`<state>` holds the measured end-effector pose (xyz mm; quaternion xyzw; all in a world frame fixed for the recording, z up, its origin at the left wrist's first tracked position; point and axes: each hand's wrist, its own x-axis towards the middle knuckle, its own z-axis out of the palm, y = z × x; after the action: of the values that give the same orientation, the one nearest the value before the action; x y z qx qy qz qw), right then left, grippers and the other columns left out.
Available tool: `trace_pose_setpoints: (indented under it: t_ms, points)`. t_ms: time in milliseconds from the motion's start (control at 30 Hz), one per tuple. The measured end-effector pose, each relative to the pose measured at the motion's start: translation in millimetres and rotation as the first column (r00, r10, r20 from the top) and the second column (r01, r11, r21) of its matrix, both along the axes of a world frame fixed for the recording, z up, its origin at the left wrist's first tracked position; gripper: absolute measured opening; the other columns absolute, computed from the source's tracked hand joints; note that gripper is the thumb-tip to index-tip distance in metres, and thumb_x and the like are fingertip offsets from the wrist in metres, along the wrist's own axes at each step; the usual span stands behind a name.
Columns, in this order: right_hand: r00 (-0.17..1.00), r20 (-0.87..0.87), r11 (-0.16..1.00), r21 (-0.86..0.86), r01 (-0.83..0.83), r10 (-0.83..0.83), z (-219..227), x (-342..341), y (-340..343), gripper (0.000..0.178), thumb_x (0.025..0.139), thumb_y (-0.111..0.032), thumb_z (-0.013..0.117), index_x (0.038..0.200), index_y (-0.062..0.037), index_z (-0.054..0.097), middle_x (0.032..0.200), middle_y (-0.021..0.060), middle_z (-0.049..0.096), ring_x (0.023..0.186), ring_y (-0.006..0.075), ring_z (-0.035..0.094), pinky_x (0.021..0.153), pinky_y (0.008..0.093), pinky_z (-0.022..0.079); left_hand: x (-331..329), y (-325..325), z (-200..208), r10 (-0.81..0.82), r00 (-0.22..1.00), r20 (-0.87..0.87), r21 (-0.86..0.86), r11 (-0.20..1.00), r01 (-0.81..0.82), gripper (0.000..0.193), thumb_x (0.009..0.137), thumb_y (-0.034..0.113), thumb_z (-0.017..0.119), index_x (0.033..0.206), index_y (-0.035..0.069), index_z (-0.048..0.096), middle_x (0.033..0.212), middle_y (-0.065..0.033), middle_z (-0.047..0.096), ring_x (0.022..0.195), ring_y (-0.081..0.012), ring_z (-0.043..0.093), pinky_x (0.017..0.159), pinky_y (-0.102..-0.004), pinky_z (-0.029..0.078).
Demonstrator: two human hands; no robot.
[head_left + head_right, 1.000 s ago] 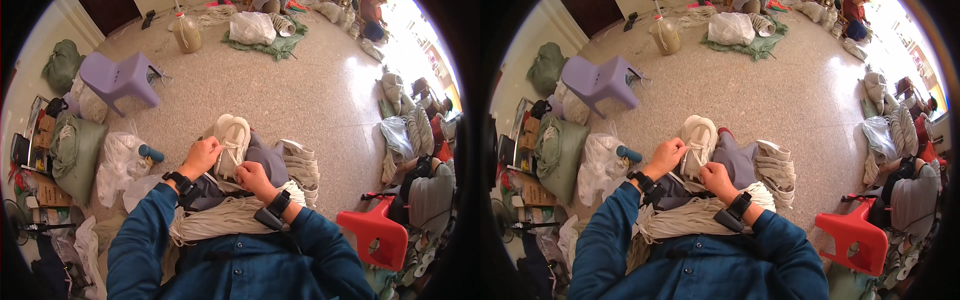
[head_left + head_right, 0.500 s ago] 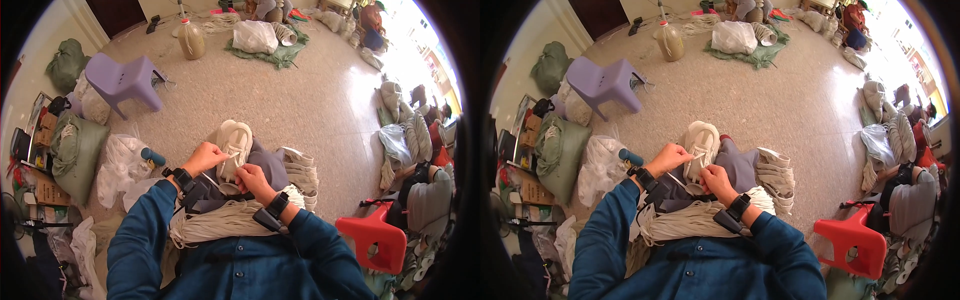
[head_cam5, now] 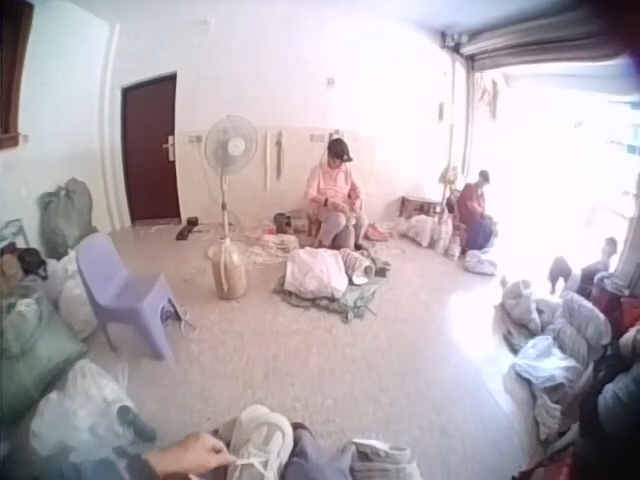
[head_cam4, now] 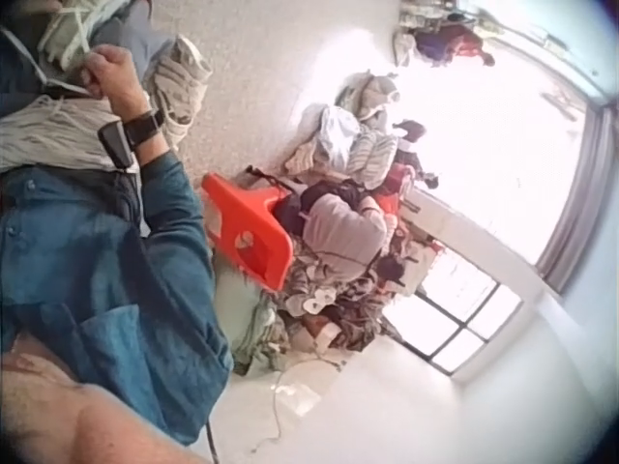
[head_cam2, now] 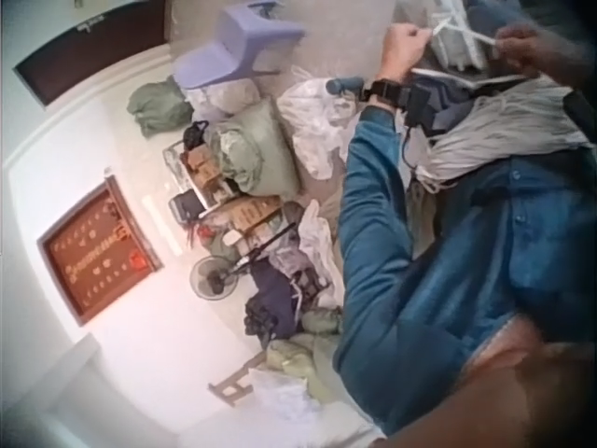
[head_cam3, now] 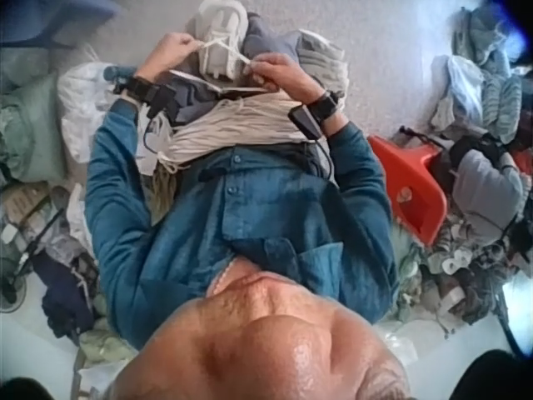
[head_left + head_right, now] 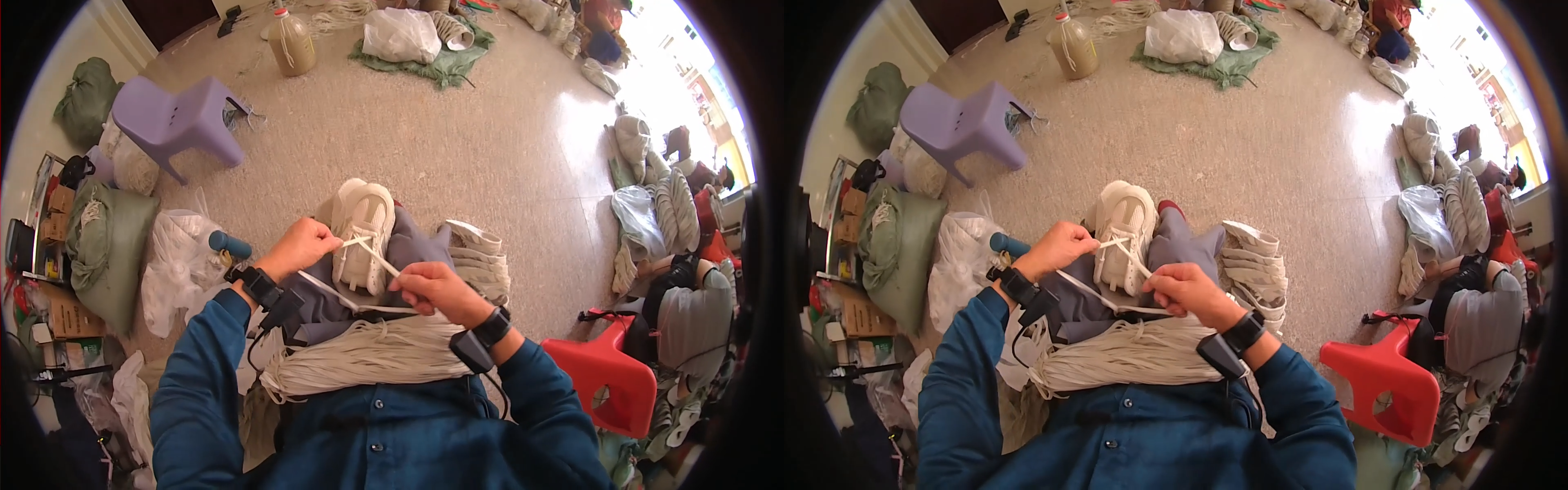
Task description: Threading white straps through the holes of a cream-colored shoe.
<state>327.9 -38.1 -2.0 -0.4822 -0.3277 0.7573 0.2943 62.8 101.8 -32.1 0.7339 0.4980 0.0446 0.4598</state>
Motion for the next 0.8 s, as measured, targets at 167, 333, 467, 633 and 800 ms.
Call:
trace_pose_setpoints:
  t_ms: [167, 333, 467, 633, 800]
  points:
    - [0.961, -0.058, 0.963, -0.022, 0.27, -0.271, -7, 44, -27, 0.026, 0.099, -0.022, 0.054, 0.09, -0.0006, 0.065, 0.071, 0.0027, 0.059, 0.057, 0.0085, 0.052, 0.048, 0.022, 0.037, 8, -7, 8, -0.046, 0.999, -0.003, 0.372, 0.927, 0.044, 0.025, 0.088, 0.027, 0.068, 0.081, 0.003, 0.07, 0.067, -0.0129, 0.065, 0.062, -0.0254, 0.063, 0.058, -0.0393, 0.049]
    - [0.8, -0.321, 0.859, -0.112, 0.5, -0.507, -41, 89, -52, 0.03, 0.097, -0.017, 0.052, 0.069, -0.0071, 0.05, 0.115, 0.0176, 0.067, 0.086, 0.0173, 0.062, 0.066, 0.0293, 0.049, 10, -15, -7, -0.011, 0.984, -0.18, 0.565, 0.817, 0.112, 0.021, 0.089, 0.027, 0.067, 0.085, 0.007, 0.068, 0.077, -0.0182, 0.069, 0.076, -0.0383, 0.068, 0.067, -0.0477, 0.052]
    - [0.625, -0.517, 0.757, -0.07, 0.65, -0.585, -40, 117, -65, 0.033, 0.098, -0.019, 0.054, 0.067, -0.0096, 0.051, 0.127, 0.0209, 0.064, 0.111, 0.0284, 0.064, 0.092, 0.0399, 0.054, -23, -13, -5, -0.017, 1.0, -0.006, 0.413, 0.911, 0.018, 0.025, 0.088, 0.028, 0.069, 0.082, 0.003, 0.069, 0.076, -0.0168, 0.068, 0.073, -0.0359, 0.067, 0.066, -0.0424, 0.051]
    - [0.478, -0.712, 0.659, 0.028, 0.752, -0.515, -23, 175, -79, 0.04, 0.104, -0.028, 0.049, 0.067, -0.0124, 0.051, 0.094, 0.0081, 0.069, 0.103, 0.0257, 0.065, 0.108, 0.0483, 0.043, -121, -21, 15, 0.013, 0.999, 0.043, 0.148, 0.989, -0.02, 0.023, 0.091, 0.021, 0.067, 0.085, -0.001, 0.071, 0.068, 0.0001, 0.062, 0.063, -0.0077, 0.054, 0.058, -0.0271, 0.043]
    - [0.347, -0.732, 0.474, 0.038, 0.88, -0.587, -33, 252, -108, 0.039, 0.103, -0.031, 0.053, 0.071, -0.0105, 0.054, 0.079, 0.004, 0.063, 0.087, 0.0198, 0.063, 0.099, 0.0425, 0.047, -212, -59, 13, 0.214, 0.973, -0.085, -0.036, 0.975, -0.218, 0.027, 0.092, 0.025, 0.066, 0.094, -0.001, 0.073, 0.068, -0.0022, 0.062, 0.063, -0.009, 0.054, 0.06, -0.029, 0.044]
